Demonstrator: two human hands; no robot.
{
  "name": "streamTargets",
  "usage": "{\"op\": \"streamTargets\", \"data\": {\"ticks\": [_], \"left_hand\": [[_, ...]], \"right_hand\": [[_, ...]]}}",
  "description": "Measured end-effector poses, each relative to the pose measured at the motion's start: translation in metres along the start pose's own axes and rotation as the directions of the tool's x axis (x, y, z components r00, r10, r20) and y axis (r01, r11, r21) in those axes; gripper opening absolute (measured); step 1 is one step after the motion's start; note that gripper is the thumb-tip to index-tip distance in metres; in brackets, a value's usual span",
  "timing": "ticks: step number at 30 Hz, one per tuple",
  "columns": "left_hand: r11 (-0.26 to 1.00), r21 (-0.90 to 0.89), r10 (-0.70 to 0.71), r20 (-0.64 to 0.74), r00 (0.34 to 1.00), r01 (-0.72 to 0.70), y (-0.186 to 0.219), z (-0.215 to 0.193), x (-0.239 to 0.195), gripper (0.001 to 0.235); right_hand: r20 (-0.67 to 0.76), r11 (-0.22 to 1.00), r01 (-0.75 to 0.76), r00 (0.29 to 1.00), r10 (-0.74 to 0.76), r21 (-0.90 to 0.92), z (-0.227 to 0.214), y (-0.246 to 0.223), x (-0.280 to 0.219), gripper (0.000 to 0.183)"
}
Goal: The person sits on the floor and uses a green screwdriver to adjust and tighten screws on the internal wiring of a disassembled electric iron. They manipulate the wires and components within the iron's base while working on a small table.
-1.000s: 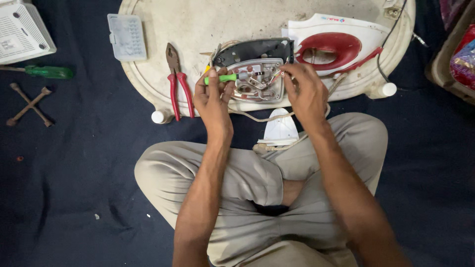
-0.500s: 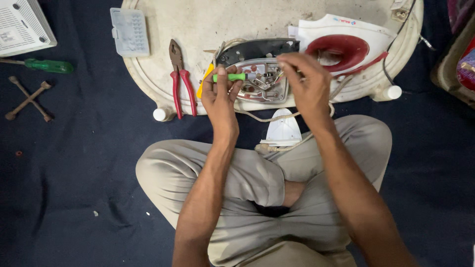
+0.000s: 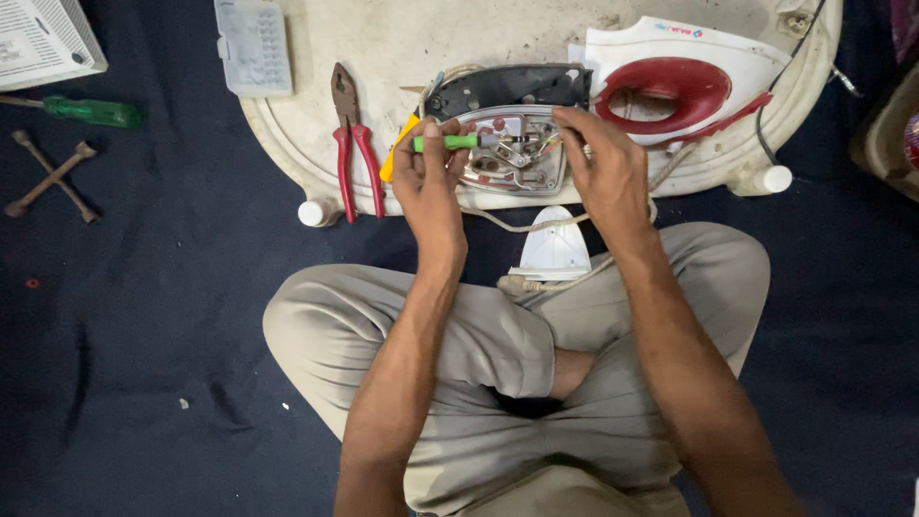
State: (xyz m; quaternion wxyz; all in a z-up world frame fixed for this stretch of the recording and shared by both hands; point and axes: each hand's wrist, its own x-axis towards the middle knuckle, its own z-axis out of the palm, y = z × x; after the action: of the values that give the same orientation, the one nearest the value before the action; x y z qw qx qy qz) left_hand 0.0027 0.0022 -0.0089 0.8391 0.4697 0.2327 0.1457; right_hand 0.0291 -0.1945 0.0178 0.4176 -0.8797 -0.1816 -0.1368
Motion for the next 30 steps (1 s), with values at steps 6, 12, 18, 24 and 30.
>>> {"op": "streamTargets", "data": {"ticks": [6,12,18,24,30], "left_hand": [[0.999,0.036,0.032,-0.011,0.999,-0.031,-0.004,-0.001,0.002,0.041],[0.999,-0.018,0.040,-0.039,0.998,-0.040,-0.007,-0.005,0.003,0.040],[0.999,-0.023,-0.030,-0.072,0.997,0.028,-0.007,-0.002,0.002,0.040],[1.000,0.016,0.014,-0.064,0.998,-0.013,-0.011,-0.003,0.003,0.041],[1.000,-0.004,0.012,-0.047,0.999,-0.012,-0.015,-0.002,0.003,0.040]], "right_hand": [[-0.008,0.995,0.074,0.997,-0.074,-0.064,-0.003,0.001,-0.002,0.028],[-0.009,0.998,0.054,0.998,-0.055,-0.030,-0.009,0.006,0.000,0.030],[-0.041,0.989,0.084,0.995,-0.090,-0.121,-0.009,0.001,-0.005,0.017],[-0.075,0.979,0.075,0.993,-0.091,-0.188,-0.006,0.001,-0.006,0.018],[-0.065,0.997,0.007,0.998,-0.012,-0.082,-0.002,0.003,-0.005,0.016]]}}
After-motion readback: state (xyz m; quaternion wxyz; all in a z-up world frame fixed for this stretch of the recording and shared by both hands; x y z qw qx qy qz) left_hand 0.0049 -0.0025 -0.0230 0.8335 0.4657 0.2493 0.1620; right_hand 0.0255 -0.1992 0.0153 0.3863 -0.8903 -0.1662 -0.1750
